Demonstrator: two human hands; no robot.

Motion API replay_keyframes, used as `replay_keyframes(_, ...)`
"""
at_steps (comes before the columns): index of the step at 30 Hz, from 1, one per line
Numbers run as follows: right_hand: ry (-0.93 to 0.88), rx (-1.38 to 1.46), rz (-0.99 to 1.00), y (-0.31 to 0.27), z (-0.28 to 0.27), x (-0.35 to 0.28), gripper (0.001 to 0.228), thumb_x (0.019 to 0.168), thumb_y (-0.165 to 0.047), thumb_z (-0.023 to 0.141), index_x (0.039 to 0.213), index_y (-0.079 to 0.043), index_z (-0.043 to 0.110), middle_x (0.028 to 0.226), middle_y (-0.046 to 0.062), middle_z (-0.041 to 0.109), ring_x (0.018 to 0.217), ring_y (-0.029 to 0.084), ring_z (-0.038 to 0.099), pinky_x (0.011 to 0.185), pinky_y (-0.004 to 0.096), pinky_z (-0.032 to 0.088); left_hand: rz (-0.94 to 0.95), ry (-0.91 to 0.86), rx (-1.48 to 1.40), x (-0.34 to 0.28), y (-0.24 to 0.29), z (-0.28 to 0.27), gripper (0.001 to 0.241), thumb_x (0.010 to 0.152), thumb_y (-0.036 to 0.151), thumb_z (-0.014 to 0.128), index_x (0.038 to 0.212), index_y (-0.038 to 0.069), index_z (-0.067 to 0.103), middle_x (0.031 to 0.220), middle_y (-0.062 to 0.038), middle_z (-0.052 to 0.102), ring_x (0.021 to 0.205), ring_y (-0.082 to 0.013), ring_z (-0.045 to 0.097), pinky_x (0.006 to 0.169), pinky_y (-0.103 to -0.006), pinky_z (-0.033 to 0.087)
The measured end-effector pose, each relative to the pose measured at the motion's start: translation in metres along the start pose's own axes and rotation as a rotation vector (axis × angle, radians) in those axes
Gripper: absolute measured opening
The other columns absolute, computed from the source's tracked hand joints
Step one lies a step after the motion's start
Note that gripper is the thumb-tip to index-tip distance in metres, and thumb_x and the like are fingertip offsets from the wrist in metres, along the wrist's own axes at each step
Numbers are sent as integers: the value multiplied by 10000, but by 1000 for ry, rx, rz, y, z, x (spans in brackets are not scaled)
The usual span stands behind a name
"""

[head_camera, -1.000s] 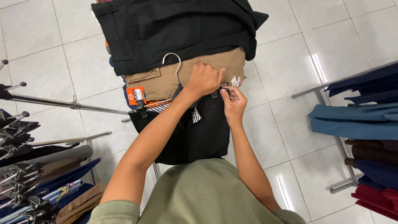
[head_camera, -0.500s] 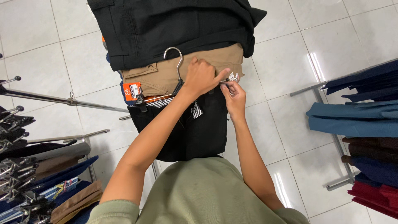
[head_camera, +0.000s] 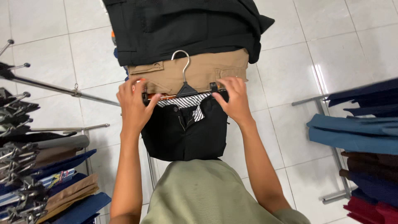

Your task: The person takes pairs of pants from a cart, attaches them to clip-style hangers, and hangs the hangers on a clothing rack.

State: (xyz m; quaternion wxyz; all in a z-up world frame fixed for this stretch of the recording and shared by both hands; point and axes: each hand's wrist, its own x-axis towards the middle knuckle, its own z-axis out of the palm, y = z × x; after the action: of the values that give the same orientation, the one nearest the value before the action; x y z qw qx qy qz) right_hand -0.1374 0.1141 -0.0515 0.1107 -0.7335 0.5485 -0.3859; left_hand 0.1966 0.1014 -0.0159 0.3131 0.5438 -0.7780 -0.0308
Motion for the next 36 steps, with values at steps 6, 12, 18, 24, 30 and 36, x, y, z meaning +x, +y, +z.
replay_keyframes(6,-351,-178,-175,1,3,37,343,894,-273,795,1186,-122,693,1001,86,619,1009,312,562,882,434,444,-356,-57,-283,-40,-33,-3,704,843,298,866,1369,-8,512,1363,-217,472,1291,-462,502,1086,-533,430)
replay_keyframes(12,-640,-80,-136,-13,-16,64,330,883,-298,791,1114,-114,644,1007,115,589,994,389,614,862,489,492,-675,-164,-499,-44,-39,-11,868,725,225,950,1423,108,447,1230,-177,604,1188,-451,617,1045,-475,494)
replay_keyframes(18,-812,35,-102,-33,-35,82,298,885,-201,762,1133,-44,713,1035,215,583,968,521,631,873,574,498,-660,-196,-551,-33,-26,-27,867,711,207,923,1435,235,448,1091,-84,775,1136,-347,695,1009,-466,486)
replay_keyframes(24,-908,37,-53,-43,-44,62,197,902,-234,728,1079,-163,776,1053,135,583,1013,437,644,927,493,507,-566,-112,-737,-69,-27,-22,715,786,167,872,1401,215,511,1057,-36,766,1068,-180,651,1057,-379,452)
replay_keyframes(30,-870,10,-131,-70,-42,20,144,944,-249,695,1055,-199,771,1033,103,670,1035,384,668,922,469,513,-514,-20,-904,-117,-7,-37,751,789,103,861,1424,175,466,1006,-36,743,952,-132,634,958,-298,496)
replay_keyframes(36,-853,8,-220,-134,-76,-46,153,910,-274,728,1047,-209,755,878,91,708,946,335,685,868,454,540,-551,53,-924,-206,19,-69,739,775,74,867,1404,147,486,1028,-41,758,952,-124,640,972,-283,494)
